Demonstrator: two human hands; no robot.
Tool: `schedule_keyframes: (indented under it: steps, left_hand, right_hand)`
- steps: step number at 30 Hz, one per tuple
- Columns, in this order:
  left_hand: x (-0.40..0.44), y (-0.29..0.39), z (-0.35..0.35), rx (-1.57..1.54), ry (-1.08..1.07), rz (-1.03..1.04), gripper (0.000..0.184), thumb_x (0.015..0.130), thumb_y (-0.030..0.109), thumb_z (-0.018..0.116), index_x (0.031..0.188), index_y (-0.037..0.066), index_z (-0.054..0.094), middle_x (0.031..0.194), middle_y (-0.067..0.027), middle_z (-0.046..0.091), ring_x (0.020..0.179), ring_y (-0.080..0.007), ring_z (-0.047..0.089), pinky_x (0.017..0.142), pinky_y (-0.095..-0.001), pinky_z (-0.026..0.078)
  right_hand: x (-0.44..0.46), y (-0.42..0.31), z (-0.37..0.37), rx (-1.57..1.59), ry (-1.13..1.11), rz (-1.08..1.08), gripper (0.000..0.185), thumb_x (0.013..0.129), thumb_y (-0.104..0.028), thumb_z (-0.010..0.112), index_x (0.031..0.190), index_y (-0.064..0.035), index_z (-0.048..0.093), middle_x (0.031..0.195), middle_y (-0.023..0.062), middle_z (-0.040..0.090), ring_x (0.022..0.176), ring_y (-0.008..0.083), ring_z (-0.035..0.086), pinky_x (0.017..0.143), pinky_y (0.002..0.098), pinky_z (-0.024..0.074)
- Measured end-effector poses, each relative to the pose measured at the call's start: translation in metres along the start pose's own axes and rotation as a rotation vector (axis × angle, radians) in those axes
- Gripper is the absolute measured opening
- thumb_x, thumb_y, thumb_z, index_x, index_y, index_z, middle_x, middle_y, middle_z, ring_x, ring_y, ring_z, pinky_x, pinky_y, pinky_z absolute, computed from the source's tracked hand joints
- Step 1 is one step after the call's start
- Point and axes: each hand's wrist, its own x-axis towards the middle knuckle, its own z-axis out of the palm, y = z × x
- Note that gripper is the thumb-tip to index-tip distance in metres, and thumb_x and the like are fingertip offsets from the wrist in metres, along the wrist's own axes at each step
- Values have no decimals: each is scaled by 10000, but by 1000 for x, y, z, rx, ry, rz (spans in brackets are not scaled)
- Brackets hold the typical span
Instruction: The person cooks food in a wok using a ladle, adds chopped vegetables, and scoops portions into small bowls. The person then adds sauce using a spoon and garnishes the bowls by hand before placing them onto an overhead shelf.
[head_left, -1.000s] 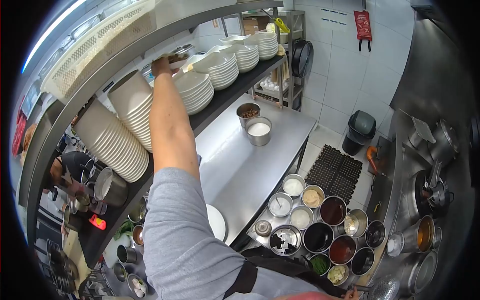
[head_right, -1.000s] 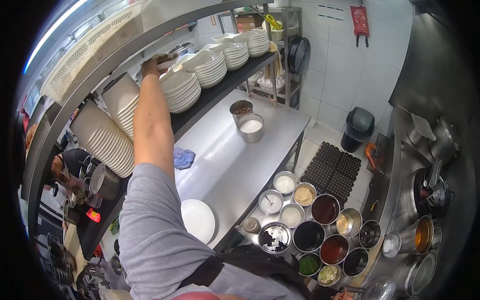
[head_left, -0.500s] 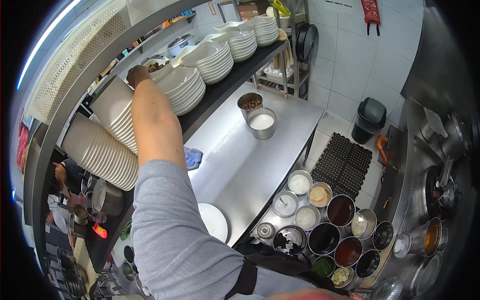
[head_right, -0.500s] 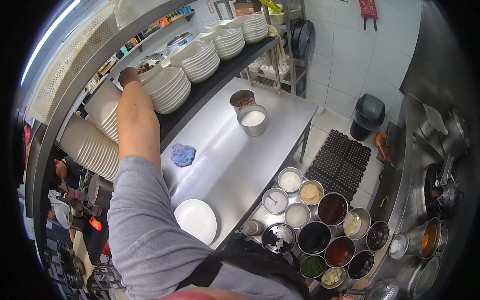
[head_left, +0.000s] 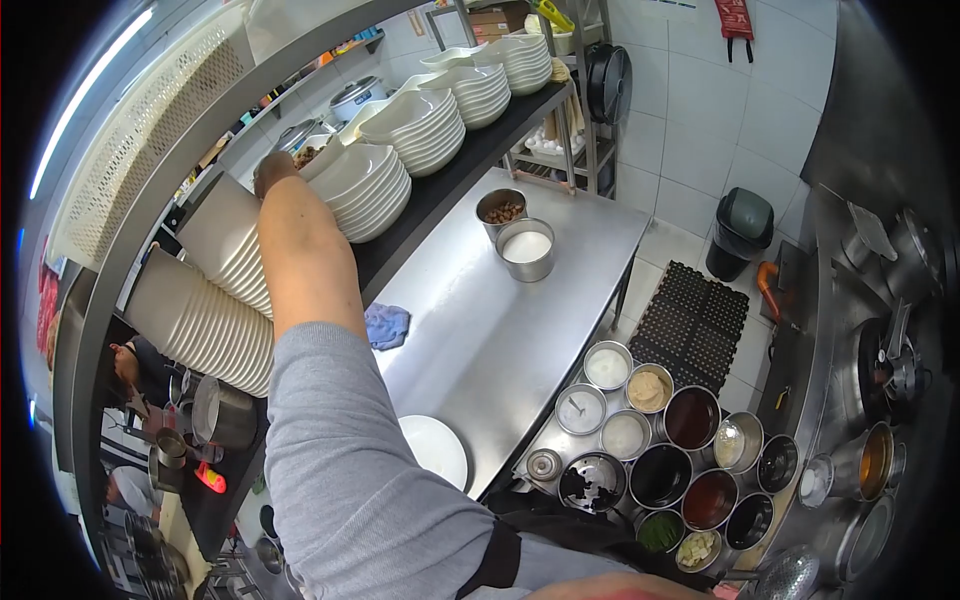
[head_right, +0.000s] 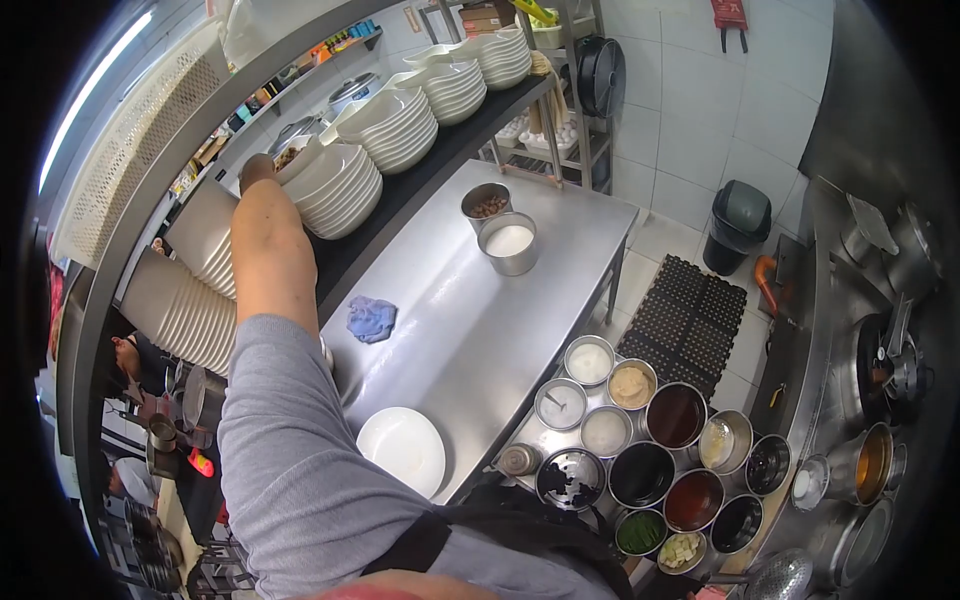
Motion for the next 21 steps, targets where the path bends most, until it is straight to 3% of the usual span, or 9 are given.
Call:
schedule_keyframes:
  steps: [4,7,9,10,12,14,16,21]
  left_hand:
    - [-40,20,-18,-28,136,338,390,877,248,420,1177,86,611,1312,-134,522,1213,-325,500,974,-449,417]
    - [-54,86,-5,-81,-8,580,359,848,233,468,1123,89,648,1212,-135,597,1136,-322,562,926,-450,443]
    - [-73,114,11,161,-43,760,386,817,222,482,1139,78,638,1235,-149,583,1157,-318,552,957,-425,435]
    - [-74,120,31,111,-79,626,410,792,205,540,1179,96,618,1283,-151,548,1197,-305,523,982,-428,422]
    - [-100,117,40,337,-141,646,449,757,187,607,1201,127,611,1298,-143,538,1219,-290,506,988,-436,418]
    - [-78,128,54,305,-184,671,434,746,182,648,1179,151,633,1337,-85,518,1243,-280,486,981,-430,428]
    - [-81,125,46,214,-79,721,446,751,164,636,1169,8,603,1206,-207,585,1088,-319,590,904,-370,476]
    - [-83,110,38,40,30,792,458,758,157,636,1182,-9,583,1193,-210,585,1069,-317,592,900,-372,474]
  right_hand:
    - [-5,12,-2,4,29,18,274,910,-181,543,1148,-52,586,949,186,650,851,275,625,749,400,495]
    - [-11,22,-1,8,49,32,267,907,-180,546,1135,-50,592,953,188,649,858,279,625,750,404,496]
    - [-17,30,0,9,60,40,262,905,-179,548,1127,-48,595,956,190,648,862,281,625,751,406,496]
    - [-21,36,0,6,64,50,260,904,-178,549,1123,-47,597,957,190,647,864,282,625,752,407,497]
    - [-32,46,1,9,89,71,255,902,-178,551,1114,-46,600,960,192,646,868,285,625,753,410,497]
    - [-44,55,1,11,115,100,251,900,-177,553,1106,-44,604,963,194,645,873,287,625,754,412,497]
    - [-55,63,1,9,136,130,246,898,-176,555,1098,-42,607,966,195,644,877,289,625,755,415,498]
    - [-79,101,2,-13,185,189,236,892,-174,561,1077,-38,616,973,199,641,887,295,625,758,421,498]
